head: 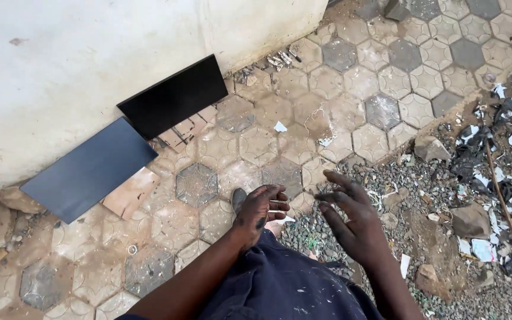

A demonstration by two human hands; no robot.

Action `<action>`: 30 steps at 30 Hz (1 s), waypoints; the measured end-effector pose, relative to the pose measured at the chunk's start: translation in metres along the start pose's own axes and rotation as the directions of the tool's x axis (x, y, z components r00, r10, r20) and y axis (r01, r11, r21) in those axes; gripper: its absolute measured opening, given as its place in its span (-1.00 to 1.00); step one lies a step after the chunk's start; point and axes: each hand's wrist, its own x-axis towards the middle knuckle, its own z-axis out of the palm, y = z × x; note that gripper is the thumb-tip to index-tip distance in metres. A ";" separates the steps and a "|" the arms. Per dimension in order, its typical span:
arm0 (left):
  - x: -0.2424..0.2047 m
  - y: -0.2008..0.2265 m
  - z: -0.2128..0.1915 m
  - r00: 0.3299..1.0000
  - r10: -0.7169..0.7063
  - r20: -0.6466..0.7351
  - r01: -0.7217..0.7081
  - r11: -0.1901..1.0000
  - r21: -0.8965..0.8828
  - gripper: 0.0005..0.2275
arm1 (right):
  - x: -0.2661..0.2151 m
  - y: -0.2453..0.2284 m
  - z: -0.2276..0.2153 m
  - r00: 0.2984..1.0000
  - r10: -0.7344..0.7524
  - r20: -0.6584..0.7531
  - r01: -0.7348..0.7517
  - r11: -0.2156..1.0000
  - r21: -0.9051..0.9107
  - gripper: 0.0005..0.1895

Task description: The person uses a cordless power drill to screw metal hinges onto a black wooden panel in an outdoor workspace.

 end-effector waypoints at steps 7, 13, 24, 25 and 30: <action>0.132 0.136 0.036 0.975 -0.107 0.195 0.153 0.959 -0.240 -0.27 | 0.170 -0.015 0.050 0.993 -0.118 0.027 0.115 0.990 0.086 -0.28; 0.207 0.137 0.148 0.416 0.820 -0.392 -0.435 -0.199 -0.878 0.06 | 0.287 0.044 0.093 0.933 -0.342 0.114 0.341 0.940 0.028 -0.12; 0.298 0.272 0.028 0.945 0.305 0.118 -0.157 0.739 -0.655 -0.06 | 0.526 0.219 0.093 0.848 -0.307 0.433 0.292 0.951 0.101 -0.14; 0.311 0.269 0.024 0.959 0.281 0.017 -0.196 0.711 -0.676 -0.11 | 0.538 0.215 0.093 0.886 -0.162 0.434 0.155 0.987 0.052 -0.30; 0.384 0.268 -0.004 0.946 0.130 -0.296 -0.309 0.628 -0.714 -0.16 | 0.588 0.202 0.146 0.816 -0.214 0.537 0.188 0.977 0.105 -0.53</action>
